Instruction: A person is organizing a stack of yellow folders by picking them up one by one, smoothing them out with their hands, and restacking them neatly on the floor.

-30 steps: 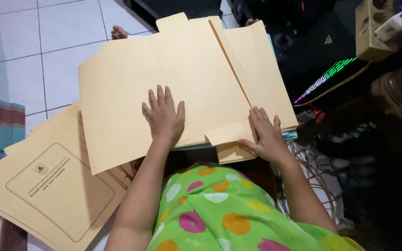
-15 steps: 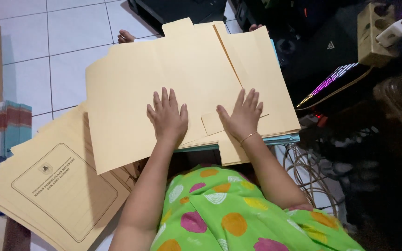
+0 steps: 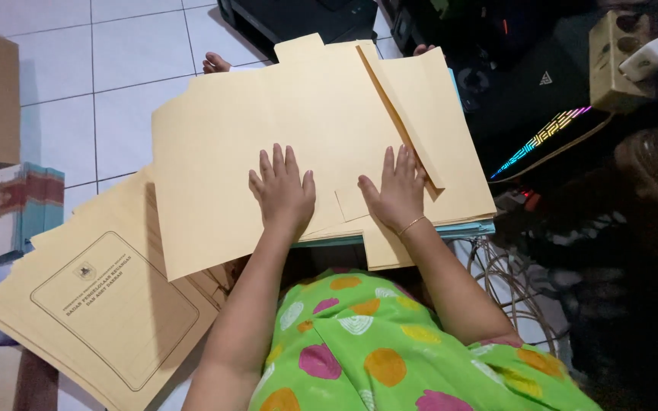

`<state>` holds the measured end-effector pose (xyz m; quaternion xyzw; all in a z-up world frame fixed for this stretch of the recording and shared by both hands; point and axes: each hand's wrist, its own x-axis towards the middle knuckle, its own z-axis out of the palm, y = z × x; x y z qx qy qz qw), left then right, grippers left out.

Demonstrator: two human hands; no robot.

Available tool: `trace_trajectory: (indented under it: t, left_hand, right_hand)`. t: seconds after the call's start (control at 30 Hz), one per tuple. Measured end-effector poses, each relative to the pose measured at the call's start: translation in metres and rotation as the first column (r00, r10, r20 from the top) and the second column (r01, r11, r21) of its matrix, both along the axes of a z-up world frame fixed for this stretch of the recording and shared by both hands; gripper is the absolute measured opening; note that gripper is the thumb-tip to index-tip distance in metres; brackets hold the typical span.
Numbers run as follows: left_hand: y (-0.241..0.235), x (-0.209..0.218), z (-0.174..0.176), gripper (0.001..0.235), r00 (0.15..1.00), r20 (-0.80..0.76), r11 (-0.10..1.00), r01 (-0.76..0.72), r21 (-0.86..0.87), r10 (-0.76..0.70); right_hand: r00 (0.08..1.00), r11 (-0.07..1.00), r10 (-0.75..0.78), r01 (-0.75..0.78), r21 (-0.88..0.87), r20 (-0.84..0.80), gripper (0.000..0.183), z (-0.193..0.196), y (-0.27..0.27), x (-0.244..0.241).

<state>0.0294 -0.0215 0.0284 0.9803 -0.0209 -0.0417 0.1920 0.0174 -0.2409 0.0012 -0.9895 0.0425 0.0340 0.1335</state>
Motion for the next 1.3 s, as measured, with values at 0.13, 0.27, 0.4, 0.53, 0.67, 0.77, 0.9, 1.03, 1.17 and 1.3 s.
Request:
trace_trajectory:
  t: [0.13, 0.27, 0.4, 0.53, 0.67, 0.77, 0.9, 1.03, 1.17, 1.3]
  left_hand:
    - [0.0, -0.001, -0.005, 0.067, 1.0, 0.01, 1.0, 0.002, -0.013, -0.002]
    - [0.006, -0.012, -0.002, 0.068, 0.998, -0.039, 0.998, 0.055, 0.042, -0.054]
    - [0.019, -0.038, 0.004, 0.068, 0.987, -0.098, 0.989, 0.134, 0.065, -0.128]
    - [0.035, -0.039, -0.009, 0.069, 0.971, -0.157, 0.977, 0.197, 0.086, -0.182]
    - [0.044, 0.008, -0.015, 0.069, 0.952, -0.204, 0.936, 0.272, 0.222, -0.228]
    - [0.024, 0.071, -0.011, 0.066, 0.969, -0.108, 0.963, 0.235, 0.13, -0.222]
    - [-0.001, 0.148, -0.011, 0.08, 0.984, 0.047, 0.979, 0.178, -0.099, -0.174]
    - [-0.027, 0.19, -0.022, 0.093, 0.996, 0.019, 0.976, 0.093, -0.196, -0.091]
    - [-0.043, 0.19, -0.006, 0.09, 0.993, -0.009, 0.918, -0.111, -0.381, 0.116]
    - [-0.048, 0.193, -0.006, 0.077, 0.964, -0.017, 0.825, -0.235, -0.515, 0.264]
  right_hand:
    - [0.995, 0.995, 0.094, -0.093, 0.017, -0.038, 0.087, 0.028, 0.047, -0.031]
    - [0.905, 0.912, 0.41, -0.407, 0.056, -0.112, 0.088, 0.028, 0.063, -0.056]
    - [0.934, 0.928, 0.354, -0.357, 0.109, 0.041, 0.084, 0.065, 0.032, -0.058]
    - [0.985, 0.97, 0.164, -0.17, 0.173, 0.051, 0.085, 0.046, -0.028, -0.028]
    - [0.989, 0.982, 0.143, -0.138, 0.125, -0.037, 0.084, 0.016, -0.048, -0.012]
    - [0.987, 0.986, 0.152, -0.148, 0.071, -0.06, 0.087, 0.02, -0.04, -0.02]
    - [0.988, 0.989, 0.145, -0.143, 0.047, -0.044, 0.092, 0.021, -0.038, -0.024]
    - [0.99, 0.987, 0.14, -0.138, 0.077, -0.016, 0.092, 0.024, -0.039, -0.023]
    - [0.991, 0.987, 0.132, -0.128, 0.098, -0.031, 0.091, 0.023, -0.041, -0.022]
    - [0.992, 0.984, 0.126, -0.123, 0.128, -0.017, 0.093, 0.025, -0.041, -0.023]
